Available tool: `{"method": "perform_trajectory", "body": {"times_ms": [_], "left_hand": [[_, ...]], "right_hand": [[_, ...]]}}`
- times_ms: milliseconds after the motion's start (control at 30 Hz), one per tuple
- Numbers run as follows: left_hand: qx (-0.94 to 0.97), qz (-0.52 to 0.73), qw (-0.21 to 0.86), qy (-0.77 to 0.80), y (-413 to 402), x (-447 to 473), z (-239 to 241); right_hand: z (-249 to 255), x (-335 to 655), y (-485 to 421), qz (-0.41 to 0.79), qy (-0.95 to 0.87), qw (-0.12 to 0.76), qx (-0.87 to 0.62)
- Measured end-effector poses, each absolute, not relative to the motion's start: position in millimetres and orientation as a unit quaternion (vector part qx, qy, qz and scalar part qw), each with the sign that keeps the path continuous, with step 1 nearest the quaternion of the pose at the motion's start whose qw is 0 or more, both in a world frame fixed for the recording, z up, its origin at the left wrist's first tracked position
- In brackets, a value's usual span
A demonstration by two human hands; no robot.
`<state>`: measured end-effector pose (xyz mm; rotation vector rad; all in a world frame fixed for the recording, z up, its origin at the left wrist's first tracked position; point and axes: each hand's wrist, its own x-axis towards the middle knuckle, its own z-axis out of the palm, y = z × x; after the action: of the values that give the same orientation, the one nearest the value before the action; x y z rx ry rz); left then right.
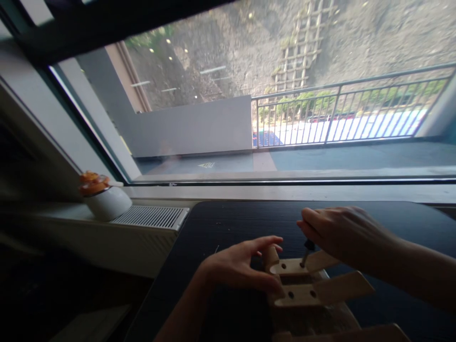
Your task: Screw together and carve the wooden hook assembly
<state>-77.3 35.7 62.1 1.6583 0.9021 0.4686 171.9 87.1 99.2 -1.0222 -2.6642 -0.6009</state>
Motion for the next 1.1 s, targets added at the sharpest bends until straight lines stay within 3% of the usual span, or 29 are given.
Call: {"method": "perform_trajectory", "body": {"times_ms": [300, 567, 800, 1100], "left_hand": [[0.693, 0.189, 0.569, 0.401, 31.9, -64.4, 54.4], [0.687, 0.190, 0.580, 0.393, 31.5, -63.9, 55.3], [0.660, 0.203, 0.640, 0.336, 36.3, -68.7, 50.3], [0.674, 0.181, 0.637, 0.328, 47.6, -79.4, 47.2]], "right_hand": [[110.8, 185.0, 79.2, -0.065, -0.961, 0.066, -0.259], [104.9, 174.3, 76.6, -0.135, -0.953, 0.073, -0.260], [110.6, 172.3, 74.7, -0.103, -0.942, 0.073, -0.312], [117.0, 166.5, 61.3, -0.121, -0.965, 0.026, -0.233]]}}
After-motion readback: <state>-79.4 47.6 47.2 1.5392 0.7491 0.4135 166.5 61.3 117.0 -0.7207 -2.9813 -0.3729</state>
